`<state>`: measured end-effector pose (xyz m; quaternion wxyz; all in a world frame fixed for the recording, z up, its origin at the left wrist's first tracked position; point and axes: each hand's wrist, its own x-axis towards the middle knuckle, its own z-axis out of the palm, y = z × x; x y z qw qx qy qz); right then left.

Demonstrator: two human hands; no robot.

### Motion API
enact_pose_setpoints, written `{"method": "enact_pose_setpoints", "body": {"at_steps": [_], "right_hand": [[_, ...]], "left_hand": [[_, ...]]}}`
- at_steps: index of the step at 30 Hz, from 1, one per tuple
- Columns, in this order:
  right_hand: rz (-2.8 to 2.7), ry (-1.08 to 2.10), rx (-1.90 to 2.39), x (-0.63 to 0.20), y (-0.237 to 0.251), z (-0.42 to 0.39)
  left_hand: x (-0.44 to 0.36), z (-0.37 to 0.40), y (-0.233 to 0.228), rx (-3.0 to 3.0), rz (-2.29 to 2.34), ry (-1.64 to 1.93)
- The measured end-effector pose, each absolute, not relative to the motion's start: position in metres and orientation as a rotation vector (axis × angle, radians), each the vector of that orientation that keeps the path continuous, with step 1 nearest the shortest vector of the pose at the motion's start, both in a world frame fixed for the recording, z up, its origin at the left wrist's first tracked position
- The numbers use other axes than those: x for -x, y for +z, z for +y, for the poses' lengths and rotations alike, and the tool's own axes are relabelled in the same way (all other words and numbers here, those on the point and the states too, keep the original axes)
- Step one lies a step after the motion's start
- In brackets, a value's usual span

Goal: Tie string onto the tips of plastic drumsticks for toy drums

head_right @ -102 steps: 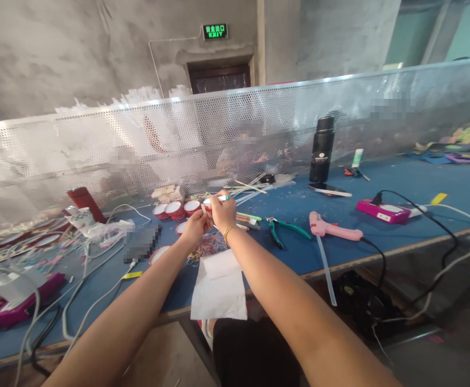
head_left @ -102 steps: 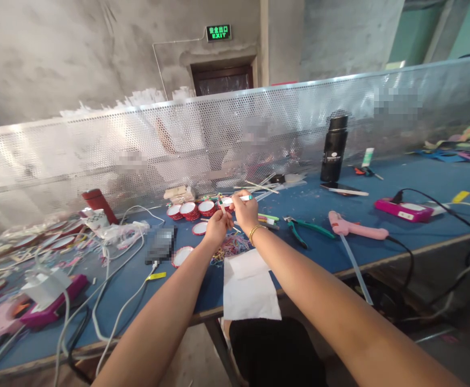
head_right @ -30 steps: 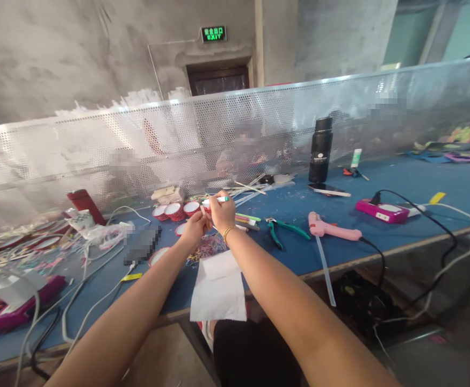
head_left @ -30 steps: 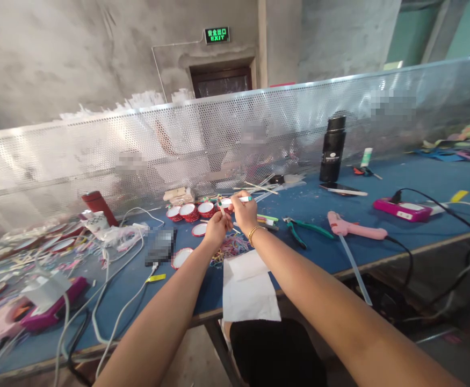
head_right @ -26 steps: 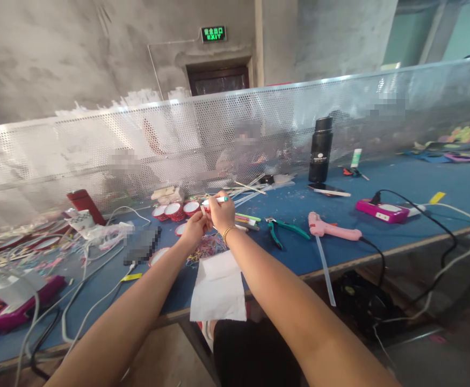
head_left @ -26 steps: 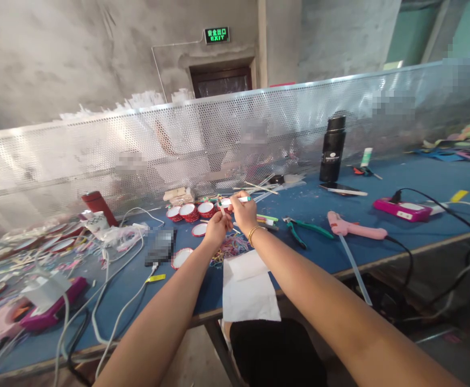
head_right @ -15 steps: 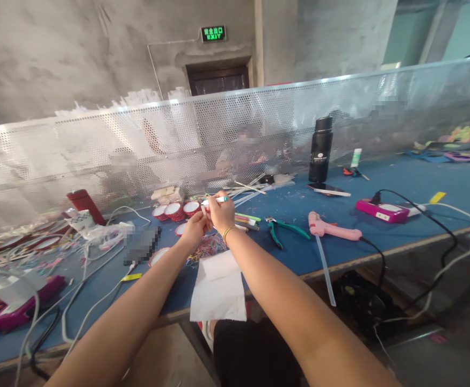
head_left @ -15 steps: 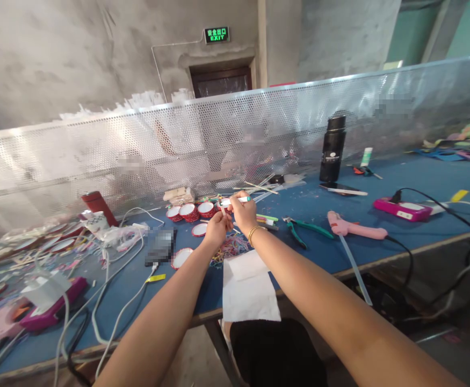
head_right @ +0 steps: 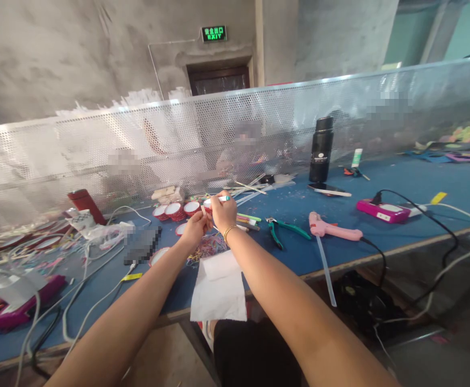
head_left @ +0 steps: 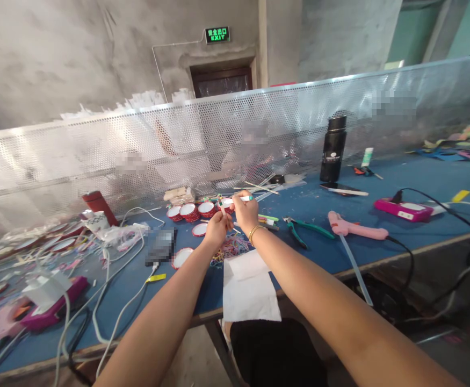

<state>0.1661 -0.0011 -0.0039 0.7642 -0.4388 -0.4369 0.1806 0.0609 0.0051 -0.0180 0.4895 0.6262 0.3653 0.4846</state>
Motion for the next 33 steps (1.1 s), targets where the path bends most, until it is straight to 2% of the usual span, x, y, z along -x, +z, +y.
{"method": "enact_pose_setpoints", "body": {"at_steps": [33], "right_hand": [[-0.957, 0.388, 0.948, -0.166, -0.0039, -0.0008]], "left_hand": [[-0.0615, 0.0044, -0.0178, -1.529, 0.881, 1.179]]}}
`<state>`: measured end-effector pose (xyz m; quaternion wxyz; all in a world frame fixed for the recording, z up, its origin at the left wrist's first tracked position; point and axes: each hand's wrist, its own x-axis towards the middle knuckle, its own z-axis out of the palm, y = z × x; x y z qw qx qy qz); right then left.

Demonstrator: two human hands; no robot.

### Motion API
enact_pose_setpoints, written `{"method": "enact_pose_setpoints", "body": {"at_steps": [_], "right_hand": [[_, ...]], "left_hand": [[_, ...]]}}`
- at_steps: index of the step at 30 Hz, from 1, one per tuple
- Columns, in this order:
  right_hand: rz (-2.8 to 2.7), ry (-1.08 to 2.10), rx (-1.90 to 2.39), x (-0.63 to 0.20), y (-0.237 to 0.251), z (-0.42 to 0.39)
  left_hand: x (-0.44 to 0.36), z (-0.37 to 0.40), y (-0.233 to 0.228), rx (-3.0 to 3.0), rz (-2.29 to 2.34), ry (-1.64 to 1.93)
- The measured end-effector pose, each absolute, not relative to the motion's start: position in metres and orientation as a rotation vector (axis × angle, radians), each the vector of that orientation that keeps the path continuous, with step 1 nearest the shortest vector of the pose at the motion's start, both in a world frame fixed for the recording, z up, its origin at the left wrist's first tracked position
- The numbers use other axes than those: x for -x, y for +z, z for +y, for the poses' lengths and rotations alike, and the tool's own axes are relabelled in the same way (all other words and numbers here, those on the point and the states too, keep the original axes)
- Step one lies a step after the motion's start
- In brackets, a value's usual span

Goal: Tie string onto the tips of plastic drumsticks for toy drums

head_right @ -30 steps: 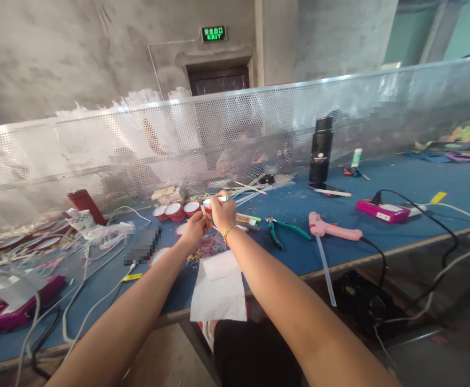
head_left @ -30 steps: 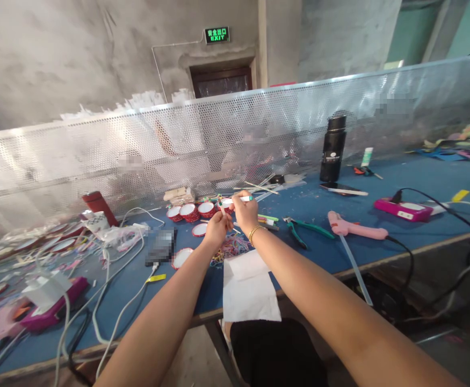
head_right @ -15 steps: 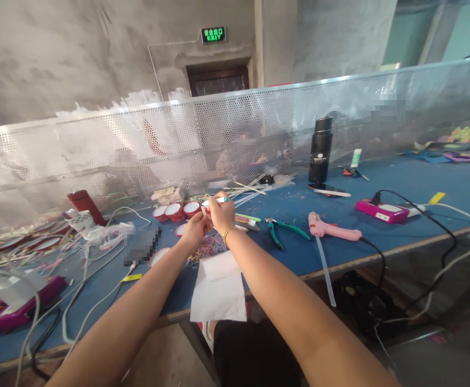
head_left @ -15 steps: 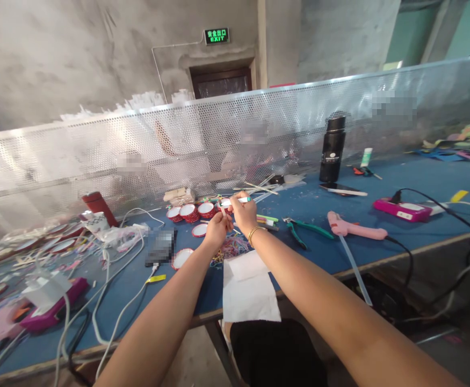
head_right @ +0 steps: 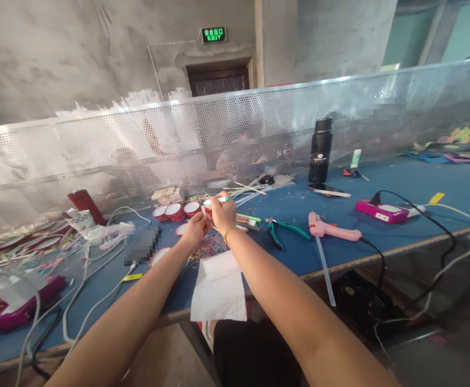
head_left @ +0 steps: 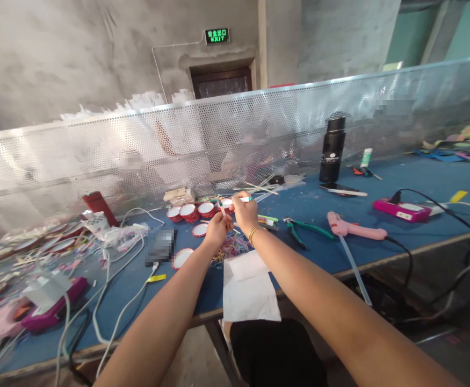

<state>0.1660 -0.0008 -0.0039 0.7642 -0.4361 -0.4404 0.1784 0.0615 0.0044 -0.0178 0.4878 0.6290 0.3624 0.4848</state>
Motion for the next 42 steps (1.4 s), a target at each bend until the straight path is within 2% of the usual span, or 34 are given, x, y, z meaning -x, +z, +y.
{"method": "enact_pose_setpoints", "body": {"at_steps": [7, 13, 19, 26, 42], "right_hand": [[-0.98, 0.475, 0.919, -0.1628, -0.002, -0.0048], [-0.963, 0.387, 0.976, -0.1658, -0.0029, -0.0039], [-0.987, 0.47, 0.92, -0.1636, -0.0027, -0.0043], [-0.98, 0.38, 0.969, -0.1663, -0.0035, -0.0028], [-0.994, 0.418, 0.94, -0.1648, -0.0043, -0.0021]], "left_hand": [[-0.0612, 0.0012, -0.0151, -1.535, 0.873, 1.192], [-0.0603, 0.002, -0.0151, -1.514, 0.89, 1.202], [-0.0605, 0.0031, -0.0158, -1.513, 0.883, 1.193], [-0.0606, 0.0026, -0.0146, -1.499, 0.891, 1.202], [-0.0599, 0.0037, -0.0155, -1.522, 0.876, 1.186]]}}
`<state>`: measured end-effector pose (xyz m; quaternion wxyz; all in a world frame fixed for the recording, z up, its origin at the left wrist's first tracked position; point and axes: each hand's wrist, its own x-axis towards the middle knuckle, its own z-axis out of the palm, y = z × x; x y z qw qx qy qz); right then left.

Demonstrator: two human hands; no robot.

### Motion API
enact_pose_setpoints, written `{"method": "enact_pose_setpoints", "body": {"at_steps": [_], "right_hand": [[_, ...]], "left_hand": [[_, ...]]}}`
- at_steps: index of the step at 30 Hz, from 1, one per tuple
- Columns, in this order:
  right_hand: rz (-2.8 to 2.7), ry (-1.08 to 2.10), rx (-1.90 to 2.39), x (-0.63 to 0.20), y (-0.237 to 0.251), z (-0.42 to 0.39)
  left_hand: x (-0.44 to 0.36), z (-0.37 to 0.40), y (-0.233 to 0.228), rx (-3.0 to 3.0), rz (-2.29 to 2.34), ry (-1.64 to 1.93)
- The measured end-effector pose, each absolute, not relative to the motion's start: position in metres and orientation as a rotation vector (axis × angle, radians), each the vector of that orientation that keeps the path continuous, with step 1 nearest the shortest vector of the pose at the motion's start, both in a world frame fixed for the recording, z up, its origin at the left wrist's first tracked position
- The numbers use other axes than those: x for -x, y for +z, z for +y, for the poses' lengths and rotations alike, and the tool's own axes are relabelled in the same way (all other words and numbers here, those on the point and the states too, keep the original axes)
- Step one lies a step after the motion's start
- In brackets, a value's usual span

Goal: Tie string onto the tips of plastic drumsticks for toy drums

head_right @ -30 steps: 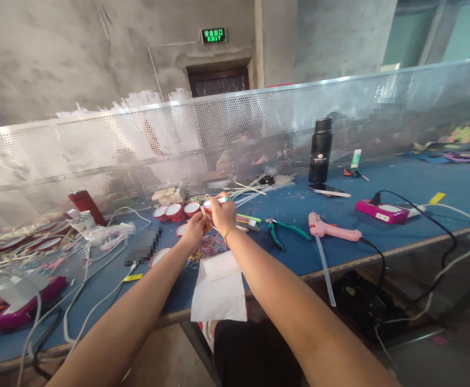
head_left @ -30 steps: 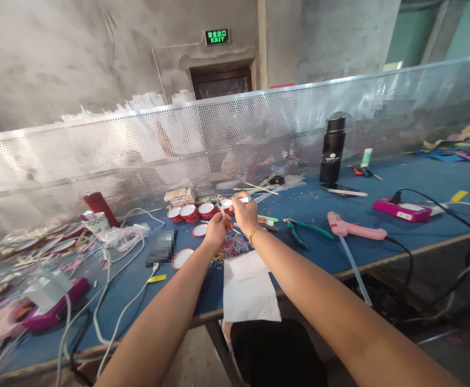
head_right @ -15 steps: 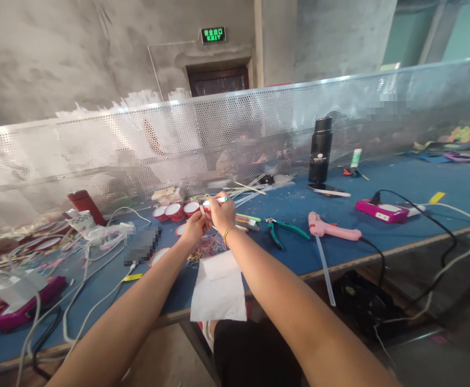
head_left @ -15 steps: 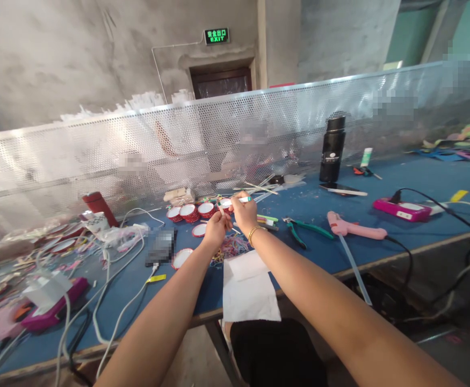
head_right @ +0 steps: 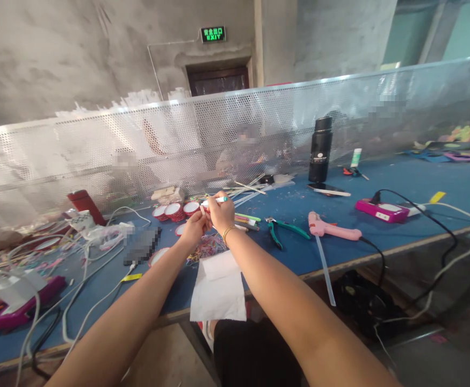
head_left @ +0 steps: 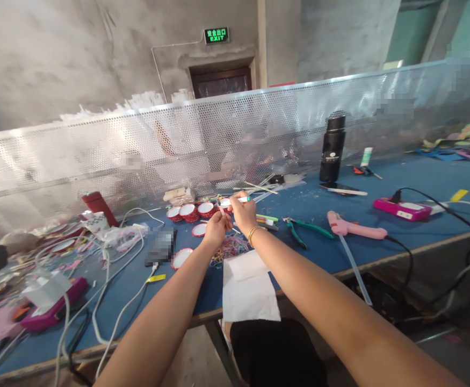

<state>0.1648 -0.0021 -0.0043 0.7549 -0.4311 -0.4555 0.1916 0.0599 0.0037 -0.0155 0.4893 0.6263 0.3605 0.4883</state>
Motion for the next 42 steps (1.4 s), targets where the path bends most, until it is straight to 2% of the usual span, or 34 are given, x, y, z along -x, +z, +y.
{"method": "enact_pose_setpoints", "body": {"at_steps": [42], "right_hand": [[-0.984, 0.416, 0.924, -0.1651, -0.0021, -0.0042]], "left_hand": [[-0.0597, 0.0046, -0.0167, -1.547, 0.875, 1.185]]}}
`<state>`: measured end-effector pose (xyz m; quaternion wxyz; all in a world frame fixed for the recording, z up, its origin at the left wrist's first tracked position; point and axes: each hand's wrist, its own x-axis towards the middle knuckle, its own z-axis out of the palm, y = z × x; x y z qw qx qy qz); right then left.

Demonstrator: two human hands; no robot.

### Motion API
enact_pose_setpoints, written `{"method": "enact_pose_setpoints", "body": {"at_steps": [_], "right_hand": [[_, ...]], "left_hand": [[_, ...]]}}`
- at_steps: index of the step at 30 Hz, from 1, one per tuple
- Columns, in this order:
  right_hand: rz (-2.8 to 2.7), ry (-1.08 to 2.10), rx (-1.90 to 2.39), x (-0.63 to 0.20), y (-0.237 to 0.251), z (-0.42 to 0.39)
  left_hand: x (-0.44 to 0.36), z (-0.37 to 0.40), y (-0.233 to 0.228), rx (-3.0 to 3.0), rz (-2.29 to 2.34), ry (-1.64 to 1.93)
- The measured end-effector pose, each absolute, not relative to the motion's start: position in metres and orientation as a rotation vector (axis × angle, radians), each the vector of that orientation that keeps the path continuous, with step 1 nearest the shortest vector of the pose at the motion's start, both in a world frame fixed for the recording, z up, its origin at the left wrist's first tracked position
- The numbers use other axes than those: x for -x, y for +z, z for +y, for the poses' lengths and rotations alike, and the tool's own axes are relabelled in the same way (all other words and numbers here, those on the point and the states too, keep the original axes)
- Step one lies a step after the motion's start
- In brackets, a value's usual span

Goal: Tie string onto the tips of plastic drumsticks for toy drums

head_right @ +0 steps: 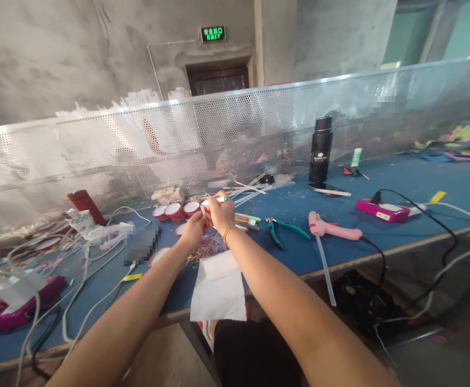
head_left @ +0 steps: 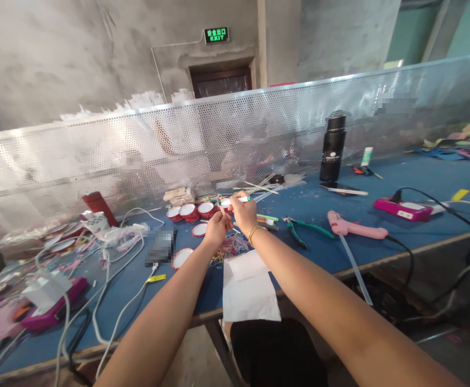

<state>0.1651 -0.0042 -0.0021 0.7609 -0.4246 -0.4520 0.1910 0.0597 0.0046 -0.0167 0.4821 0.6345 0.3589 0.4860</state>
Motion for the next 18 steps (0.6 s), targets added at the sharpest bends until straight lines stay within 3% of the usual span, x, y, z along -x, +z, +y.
{"method": "enact_pose_setpoints", "body": {"at_steps": [18], "right_hand": [[-0.975, 0.295, 0.929, -0.167, -0.013, 0.004]], "left_hand": [[-0.059, 0.007, -0.023, -1.574, 0.923, 1.245]]}}
